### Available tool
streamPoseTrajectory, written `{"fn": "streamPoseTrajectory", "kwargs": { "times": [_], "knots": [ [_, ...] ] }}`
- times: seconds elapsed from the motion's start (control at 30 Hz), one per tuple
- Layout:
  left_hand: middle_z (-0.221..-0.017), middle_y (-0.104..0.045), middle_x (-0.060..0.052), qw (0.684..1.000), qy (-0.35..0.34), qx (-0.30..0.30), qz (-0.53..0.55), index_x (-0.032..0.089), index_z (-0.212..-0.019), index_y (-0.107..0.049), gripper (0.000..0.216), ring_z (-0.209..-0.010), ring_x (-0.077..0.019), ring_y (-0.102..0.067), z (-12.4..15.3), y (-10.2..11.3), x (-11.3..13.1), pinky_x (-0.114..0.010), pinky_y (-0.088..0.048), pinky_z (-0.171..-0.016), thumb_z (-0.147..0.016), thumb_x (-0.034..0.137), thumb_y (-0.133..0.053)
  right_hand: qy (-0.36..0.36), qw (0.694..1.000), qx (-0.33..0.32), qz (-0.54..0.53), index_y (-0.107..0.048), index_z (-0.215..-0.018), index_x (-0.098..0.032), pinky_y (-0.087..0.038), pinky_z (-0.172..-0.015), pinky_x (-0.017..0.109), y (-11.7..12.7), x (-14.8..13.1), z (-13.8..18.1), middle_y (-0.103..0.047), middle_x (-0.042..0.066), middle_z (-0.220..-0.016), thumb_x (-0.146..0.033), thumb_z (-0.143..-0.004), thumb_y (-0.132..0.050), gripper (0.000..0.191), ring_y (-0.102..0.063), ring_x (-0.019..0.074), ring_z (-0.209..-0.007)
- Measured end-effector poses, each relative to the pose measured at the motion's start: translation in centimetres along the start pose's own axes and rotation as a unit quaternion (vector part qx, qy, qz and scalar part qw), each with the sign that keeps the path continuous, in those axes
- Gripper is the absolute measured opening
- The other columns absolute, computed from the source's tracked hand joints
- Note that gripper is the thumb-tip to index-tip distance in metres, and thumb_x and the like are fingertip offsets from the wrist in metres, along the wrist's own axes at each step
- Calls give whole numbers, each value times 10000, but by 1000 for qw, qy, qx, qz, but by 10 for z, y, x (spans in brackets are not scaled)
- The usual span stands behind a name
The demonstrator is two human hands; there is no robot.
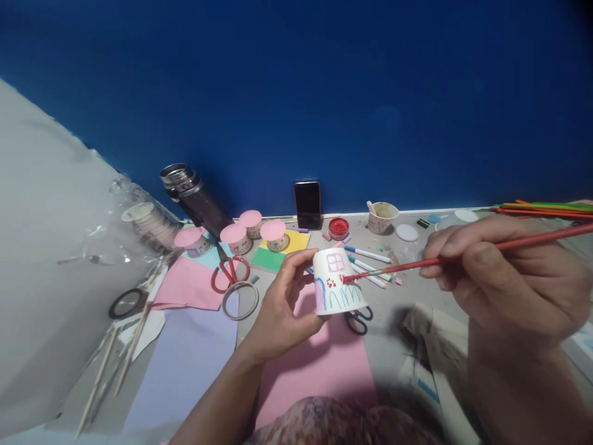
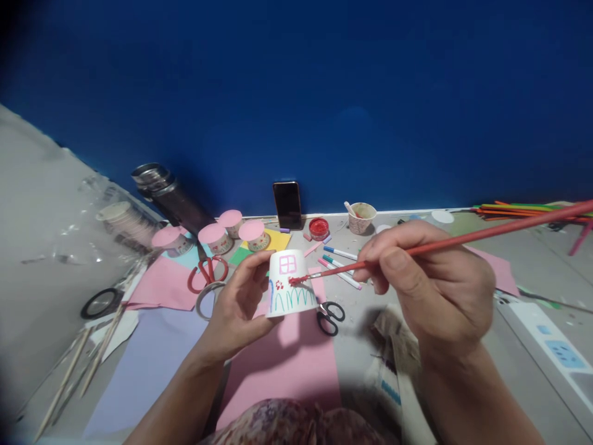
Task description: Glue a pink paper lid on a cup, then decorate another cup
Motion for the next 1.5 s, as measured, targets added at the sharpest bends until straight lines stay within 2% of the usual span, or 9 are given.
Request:
{"fn": "streamPoseTrajectory", "kwargs": {
  "times": [0.13,0.33,0.6,0.73,0.9,1.17,1.33,1.5],
  "knots": [
    [-1476,-539,-104,1000,-4,-5,11,331,-1476,-529,735,-1438,-311,-510,0,-1,0,-460,-455,-1190,-825,144,-812,3,1000,15,-23,-804,-850,-189,-415,-348,302,0,0,-1,-705,38,-728,-196,-908,-738,89,-684,187,-589],
    [-1495,-543,-102,1000,-1,-7,24,335,-1475,-537,729,-1440,-299,-512,-1,-2,1,-438,-464,-1179,-828,134,-806,-1,1000,-8,-9,-796,-836,-178,-428,-360,299,1,3,-1,-713,48,-707,-203,-908,-748,90,-701,199,-610],
    [-1494,-563,-112,999,14,-11,33,323,-1479,-527,740,-1440,-308,-520,0,-1,1,-447,-464,-1175,-821,129,-804,31,999,5,-7,-797,-839,-176,-427,-350,296,3,3,-3,-707,42,-697,-177,-900,-733,89,-685,188,-575],
    [-1485,-568,-110,999,10,-13,33,324,-1478,-529,731,-1433,-305,-525,0,-1,0,-441,-468,-1169,-827,137,-803,22,1000,-5,6,-797,-829,-197,-419,-348,294,1,4,-2,-706,41,-692,-223,-906,-745,97,-671,188,-551],
    [-1481,-573,-124,1000,10,-8,25,306,-1475,-530,723,-1427,-321,-532,-1,-2,1,-462,-472,-1170,-824,174,-816,30,999,19,0,-800,-827,-205,-426,-355,306,1,4,-4,-685,37,-688,-217,-892,-748,84,-673,202,-564],
    [-1482,-576,-128,1000,12,-3,23,311,-1475,-530,726,-1431,-327,-533,0,-1,-2,-471,-470,-1170,-823,203,-831,11,1000,-4,3,-802,-836,-202,-424,-357,297,0,3,-1,-709,44,-718,-217,-911,-745,96,-678,191,-567],
    [-1417,-635,-116,997,45,3,55,317,-1438,-531,717,-1348,-298,-615,-1,1,0,-406,-537,-1073,-808,235,-863,31,999,29,-18,-818,-854,-203,-407,-341,300,2,2,-2,-704,49,-717,-182,-905,-729,104,-661,185,-559],
    [-1391,-659,-119,993,81,30,85,308,-1393,-503,712,-1203,-282,-703,1,-3,3,-385,-588,-956,-794,316,-889,44,999,22,-8,-807,-833,-194,-441,-367,317,3,4,-1,-700,50,-696,-161,-879,-738,89,-688,207,-600]
  ]
}}
Point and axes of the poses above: each hand's wrist, its own z-axis away from the middle knuckle, its own y-axis out of the back of the hand, x = y × z, the point moved 1 cm from there along -z, towards the middle knuckle
